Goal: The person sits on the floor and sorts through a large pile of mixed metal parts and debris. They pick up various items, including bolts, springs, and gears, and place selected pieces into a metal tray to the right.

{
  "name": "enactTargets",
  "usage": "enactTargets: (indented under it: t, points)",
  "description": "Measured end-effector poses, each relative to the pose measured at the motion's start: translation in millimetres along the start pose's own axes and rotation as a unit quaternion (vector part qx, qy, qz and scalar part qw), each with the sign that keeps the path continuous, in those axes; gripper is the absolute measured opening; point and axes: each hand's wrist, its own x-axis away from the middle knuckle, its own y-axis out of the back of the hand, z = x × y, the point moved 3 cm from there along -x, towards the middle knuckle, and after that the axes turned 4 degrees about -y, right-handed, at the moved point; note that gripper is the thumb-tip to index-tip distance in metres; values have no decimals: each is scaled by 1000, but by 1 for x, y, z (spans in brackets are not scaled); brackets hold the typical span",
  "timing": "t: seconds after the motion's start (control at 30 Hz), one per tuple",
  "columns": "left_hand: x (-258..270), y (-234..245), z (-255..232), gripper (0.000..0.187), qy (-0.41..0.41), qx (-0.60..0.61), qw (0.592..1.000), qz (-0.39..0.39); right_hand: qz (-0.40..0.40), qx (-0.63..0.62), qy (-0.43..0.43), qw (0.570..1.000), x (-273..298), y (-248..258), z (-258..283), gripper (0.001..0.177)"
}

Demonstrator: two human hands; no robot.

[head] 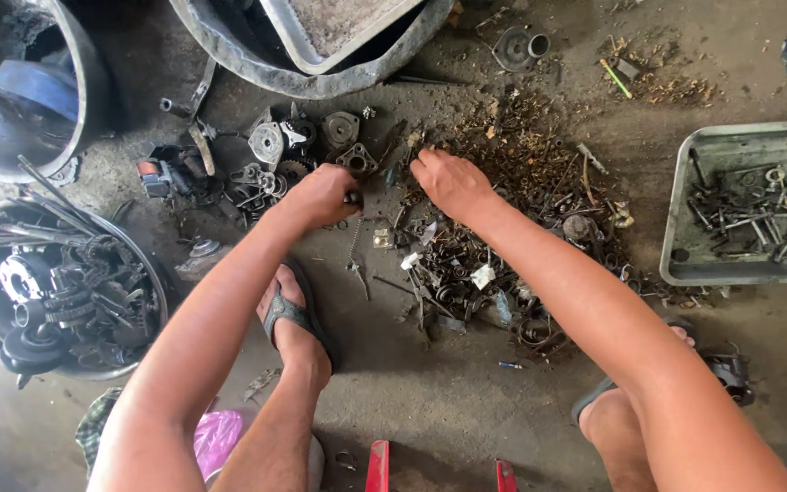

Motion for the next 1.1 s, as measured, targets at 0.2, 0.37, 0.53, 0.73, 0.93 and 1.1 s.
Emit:
enactTargets:
  t: [0.2,0.37,0.53,0.73,0.93,1.1]
  points:
    - [15,42,-26,25,-10,33,997,-63,67,-56,-79,993,-9,-38,-25,20]
    - [8,41,-44,23,-57,3,992,-111,55,-374,-188,906,16,25,-13,31]
    - [-11,-3,-47,23,-102,-73,984,-125,47,-690,-219,688,45,38,-21,20]
    - [-38,-61,-48,17,-151,-111,971,-151,5,-807,-228,545,69,69,-15,25]
    - [-62,-94,-25,9,-160,-219,941,-205,46,-737,-305,601,89,49,-24,19]
    - [-49,-76,-50,9,-230,-225,934,-156,37,-711,-343,613,103,38,-26,12]
